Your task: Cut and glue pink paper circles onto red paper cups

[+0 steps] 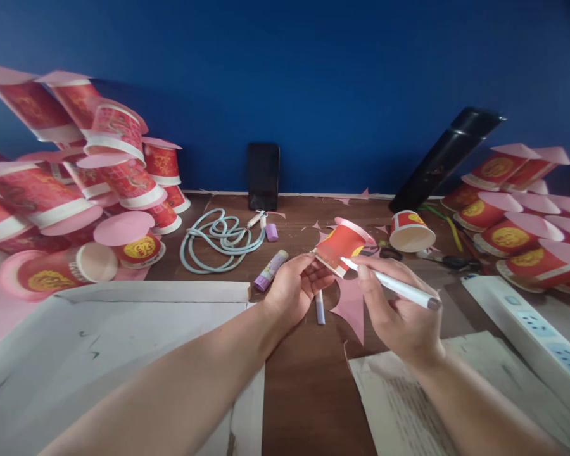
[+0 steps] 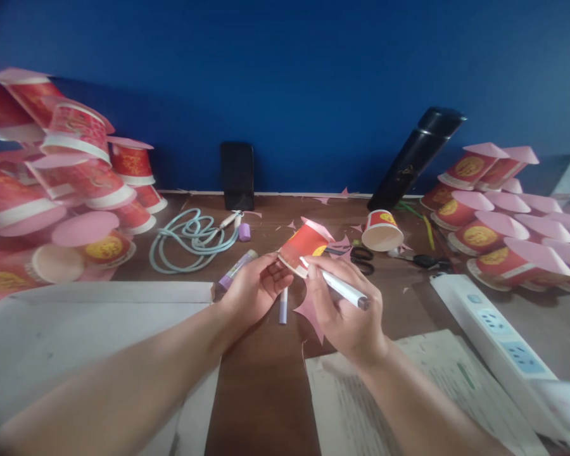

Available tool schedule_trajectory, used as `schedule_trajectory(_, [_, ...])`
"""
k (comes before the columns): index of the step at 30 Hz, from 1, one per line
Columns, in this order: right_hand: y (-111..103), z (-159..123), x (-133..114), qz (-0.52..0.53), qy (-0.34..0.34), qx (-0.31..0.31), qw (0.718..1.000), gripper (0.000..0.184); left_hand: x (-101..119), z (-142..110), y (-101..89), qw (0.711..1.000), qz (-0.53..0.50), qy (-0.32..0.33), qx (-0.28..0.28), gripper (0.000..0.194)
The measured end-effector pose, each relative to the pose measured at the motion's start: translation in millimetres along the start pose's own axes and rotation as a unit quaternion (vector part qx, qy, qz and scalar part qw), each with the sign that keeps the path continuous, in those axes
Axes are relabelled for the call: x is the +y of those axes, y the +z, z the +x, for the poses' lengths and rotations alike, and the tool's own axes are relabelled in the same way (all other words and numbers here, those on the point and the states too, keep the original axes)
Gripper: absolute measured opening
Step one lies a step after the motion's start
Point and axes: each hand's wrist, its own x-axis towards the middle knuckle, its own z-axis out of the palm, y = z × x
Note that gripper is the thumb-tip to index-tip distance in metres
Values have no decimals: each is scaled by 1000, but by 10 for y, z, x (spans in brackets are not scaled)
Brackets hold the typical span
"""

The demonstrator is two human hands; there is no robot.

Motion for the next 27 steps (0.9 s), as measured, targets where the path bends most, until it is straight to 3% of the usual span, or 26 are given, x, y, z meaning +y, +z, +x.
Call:
schedule_trajectory(7, [-10,8,10,-15,-3,9,1000,19,-4,-11,5,1000,4,1,9,20])
schedule_trajectory(14, [-32,-16,-14,13,-9,-77,997,19,-5,9,0,1000,3,1,1,20])
schedule_trajectory(20, [-25,12,1,-9,-9,-2,1000,19,0,8,5,1000,12,2,5,19])
schedule_trajectory(27, [-42,-10,-25,22,-2,-90,996,20,-7,6,-5,1000,7,4,-4,19])
